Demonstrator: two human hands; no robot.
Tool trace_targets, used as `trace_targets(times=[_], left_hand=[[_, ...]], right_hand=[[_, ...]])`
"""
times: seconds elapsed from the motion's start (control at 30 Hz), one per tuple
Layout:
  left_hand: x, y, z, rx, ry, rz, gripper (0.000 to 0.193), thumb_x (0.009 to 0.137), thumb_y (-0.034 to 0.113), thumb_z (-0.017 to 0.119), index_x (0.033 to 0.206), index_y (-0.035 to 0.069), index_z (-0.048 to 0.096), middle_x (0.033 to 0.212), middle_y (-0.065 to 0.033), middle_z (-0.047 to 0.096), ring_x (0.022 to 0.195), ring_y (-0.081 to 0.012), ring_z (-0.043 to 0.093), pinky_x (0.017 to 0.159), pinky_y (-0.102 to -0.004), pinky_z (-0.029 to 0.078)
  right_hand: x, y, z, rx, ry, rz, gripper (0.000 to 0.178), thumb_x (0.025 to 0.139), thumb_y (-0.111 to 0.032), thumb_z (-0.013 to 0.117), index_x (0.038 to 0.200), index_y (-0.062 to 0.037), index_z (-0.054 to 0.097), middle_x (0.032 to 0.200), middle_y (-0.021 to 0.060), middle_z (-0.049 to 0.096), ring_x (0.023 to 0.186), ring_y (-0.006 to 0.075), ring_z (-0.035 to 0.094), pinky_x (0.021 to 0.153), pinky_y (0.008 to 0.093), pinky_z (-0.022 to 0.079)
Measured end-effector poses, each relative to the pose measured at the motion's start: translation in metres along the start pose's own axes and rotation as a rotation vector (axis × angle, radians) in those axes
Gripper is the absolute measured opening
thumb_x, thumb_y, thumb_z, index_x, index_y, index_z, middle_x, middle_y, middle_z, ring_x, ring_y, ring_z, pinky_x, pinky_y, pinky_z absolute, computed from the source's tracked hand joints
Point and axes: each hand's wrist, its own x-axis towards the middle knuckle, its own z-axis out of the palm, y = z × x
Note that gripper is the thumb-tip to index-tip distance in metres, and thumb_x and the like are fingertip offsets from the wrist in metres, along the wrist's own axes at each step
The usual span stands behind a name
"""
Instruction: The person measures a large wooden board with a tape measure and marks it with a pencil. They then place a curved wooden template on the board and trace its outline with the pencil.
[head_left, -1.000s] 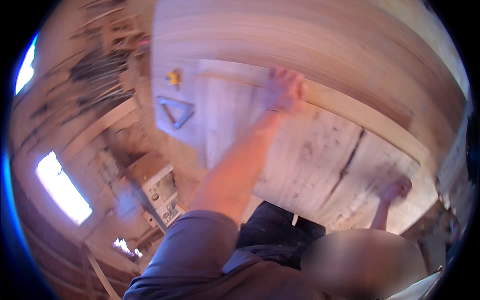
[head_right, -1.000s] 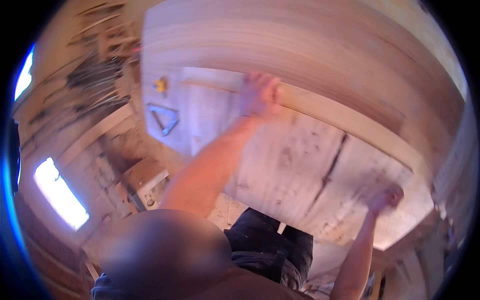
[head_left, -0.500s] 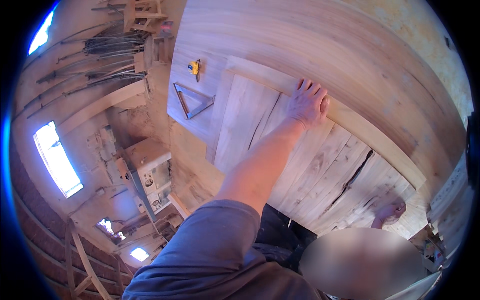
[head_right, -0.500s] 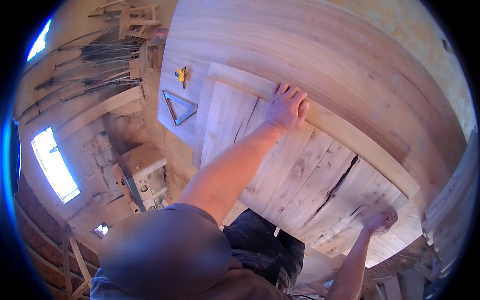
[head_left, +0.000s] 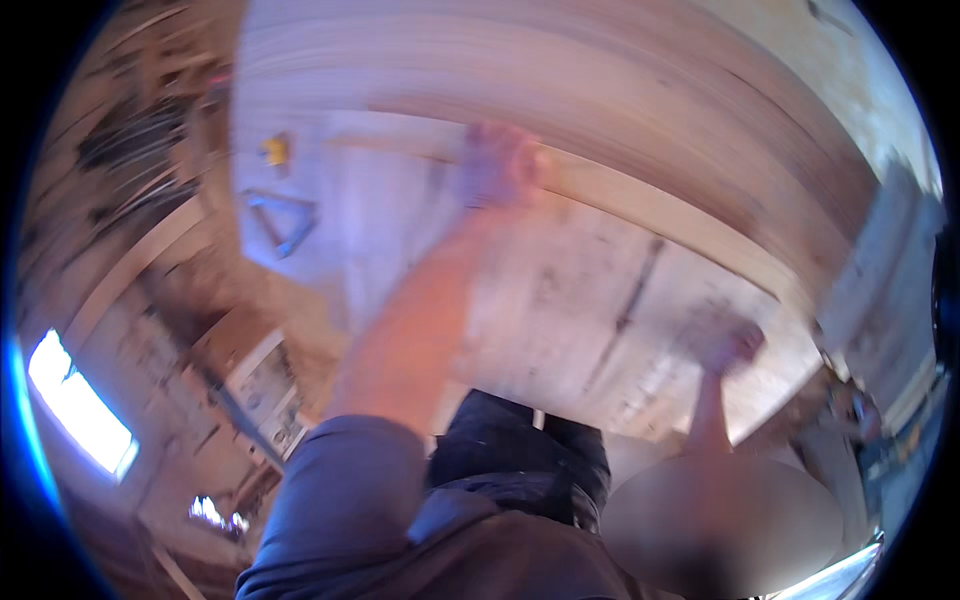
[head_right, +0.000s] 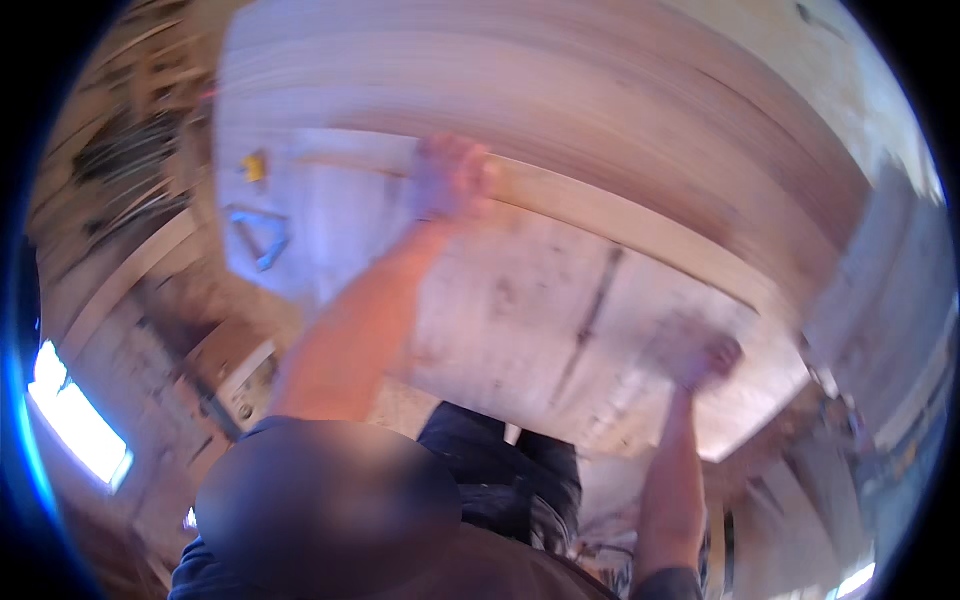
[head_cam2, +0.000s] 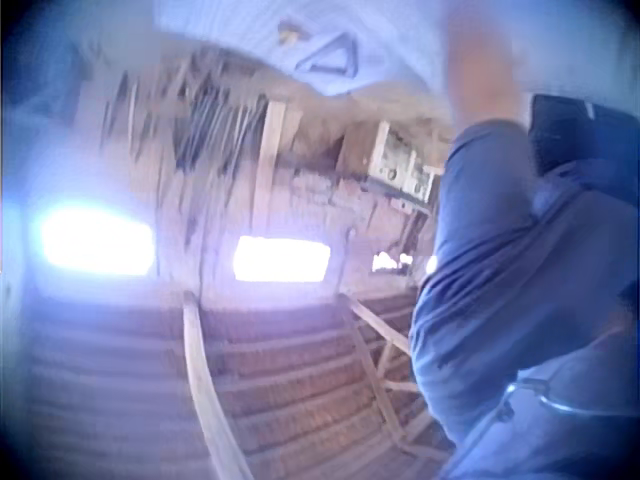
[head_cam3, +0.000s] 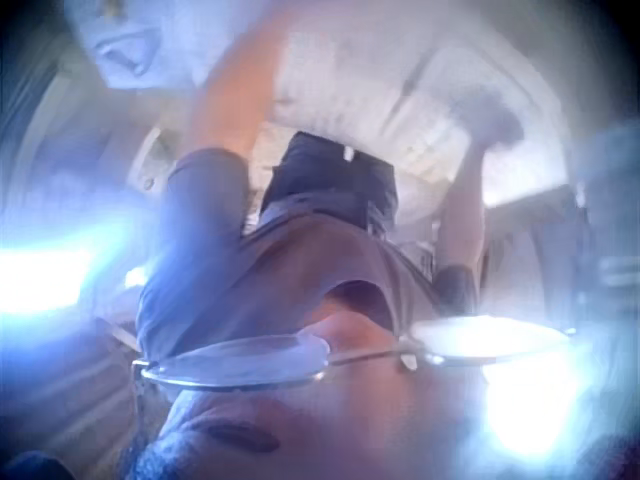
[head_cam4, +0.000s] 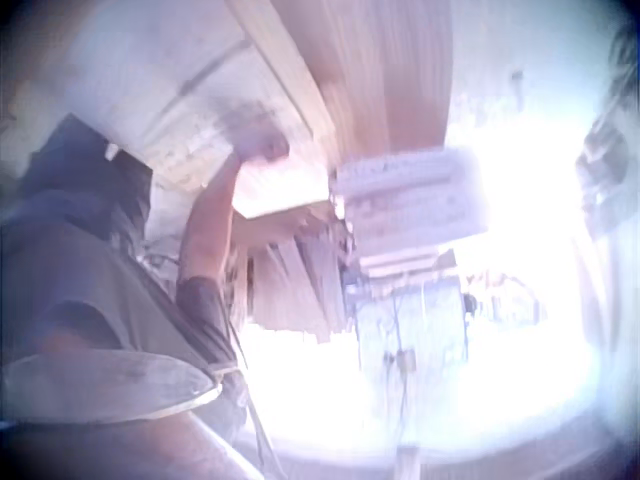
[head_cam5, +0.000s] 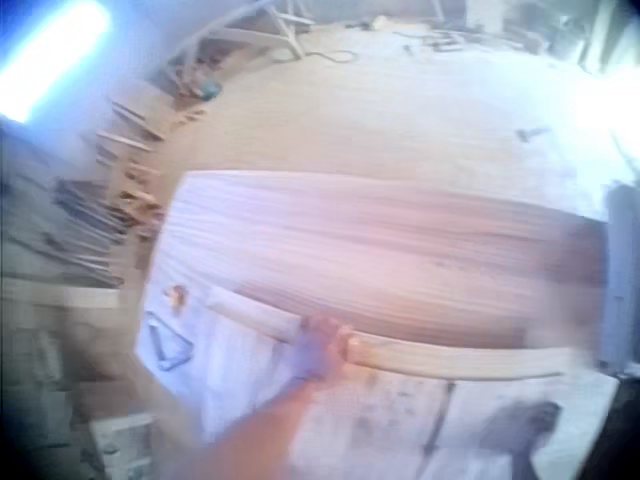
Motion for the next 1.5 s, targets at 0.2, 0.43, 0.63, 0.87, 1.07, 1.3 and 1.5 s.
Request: trace_targets(times=[0.2, 0.43, 0.63, 0.87, 1.07, 1.3, 1.5], left_hand=[[-0.001, -0.002, -0.004, -0.005, -0.041, -0.055, 0.019, 0.089, 0.021, 0.063, 0.101, 0.008, 0.069, 0.101, -0.0104, 0.066, 0.101, -0.0337, 0.057, 0.095, -0.0495, 0.043], [-0.003, -0.001, 0.000, 0.061, -0.092, -0.047, 0.022, 0.090, 0.021, 0.062, 0.106, 0.007, 0.069, 0.104, -0.0095, 0.066, 0.106, -0.0328, 0.057, 0.097, -0.0483, 0.043], [-0.004, 0.000, 0.000, 0.100, -0.095, -0.037, 0.025, 0.092, 0.021, 0.062, 0.111, 0.007, 0.068, 0.106, -0.0087, 0.066, 0.109, -0.0325, 0.057, 0.100, -0.0477, 0.042], [-0.004, -0.002, 0.001, 0.096, -0.132, -0.050, 0.024, 0.094, 0.021, 0.061, 0.112, 0.006, 0.068, 0.108, -0.0084, 0.065, 0.108, -0.0322, 0.057, 0.098, -0.0466, 0.042], [-0.005, -0.005, 0.002, 0.085, -0.104, -0.027, 0.023, 0.094, 0.021, 0.062, 0.112, 0.007, 0.068, 0.106, -0.0080, 0.065, 0.107, -0.0320, 0.057, 0.097, -0.0464, 0.043], [-0.005, -0.004, 0.001, 0.107, -0.103, -0.021, 0.024, 0.093, 0.021, 0.062, 0.111, 0.007, 0.069, 0.106, -0.0076, 0.066, 0.106, -0.0323, 0.057, 0.097, -0.0458, 0.043], [-0.005, -0.003, 0.001, 0.077, -0.104, -0.030, 0.026, 0.093, 0.021, 0.060, 0.113, 0.006, 0.069, 0.108, -0.0091, 0.065, 0.107, -0.0332, 0.056, 0.098, -0.0459, 0.043]], right_hand=[[-0.005, -0.026, -0.016, -0.137, -0.089, 0.173, 0.027, 0.092, -0.014, 0.046, 0.109, -0.0064, 0.065, 0.094, 0.0120, 0.067, 0.085, 0.0284, 0.064, 0.076, 0.0396, 0.049], [-0.003, -0.045, -0.019, -0.086, -0.050, 0.158, 0.023, 0.093, -0.013, 0.050, 0.108, -0.0043, 0.064, 0.097, 0.0159, 0.066, 0.090, 0.0356, 0.064, 0.078, 0.0461, 0.049], [-0.002, -0.059, -0.021, -0.175, -0.030, 0.102, 0.020, 0.096, -0.015, 0.049, 0.105, -0.0042, 0.063, 0.096, 0.0170, 0.065, 0.093, 0.0385, 0.062, 0.081, 0.0485, 0.048], [-0.002, -0.063, -0.023, -0.171, -0.015, 0.087, 0.022, 0.096, -0.016, 0.047, 0.106, -0.0047, 0.063, 0.098, 0.0183, 0.066, 0.092, 0.0406, 0.062, 0.079, 0.0494, 0.047], [-0.003, -0.064, -0.022, -0.165, -0.006, 0.065, 0.021, 0.098, -0.018, 0.049, 0.106, -0.0051, 0.062, 0.095, 0.0181, 0.065, 0.090, 0.0406, 0.062, 0.079, 0.0489, 0.047], [-0.002, -0.062, -0.024, -0.205, -0.063, 0.096, 0.021, 0.098, -0.016, 0.050, 0.108, -0.0034, 0.063, 0.098, 0.0181, 0.066, 0.096, 0.0387, 0.062, 0.082, 0.0487, 0.048], [-0.002, -0.060, -0.021, -0.202, -0.027, 0.087, 0.022, 0.100, -0.021, 0.047, 0.105, -0.0057, 0.062, 0.096, 0.0177, 0.065, 0.091, 0.0401, 0.062, 0.079, 0.0493, 0.047]])
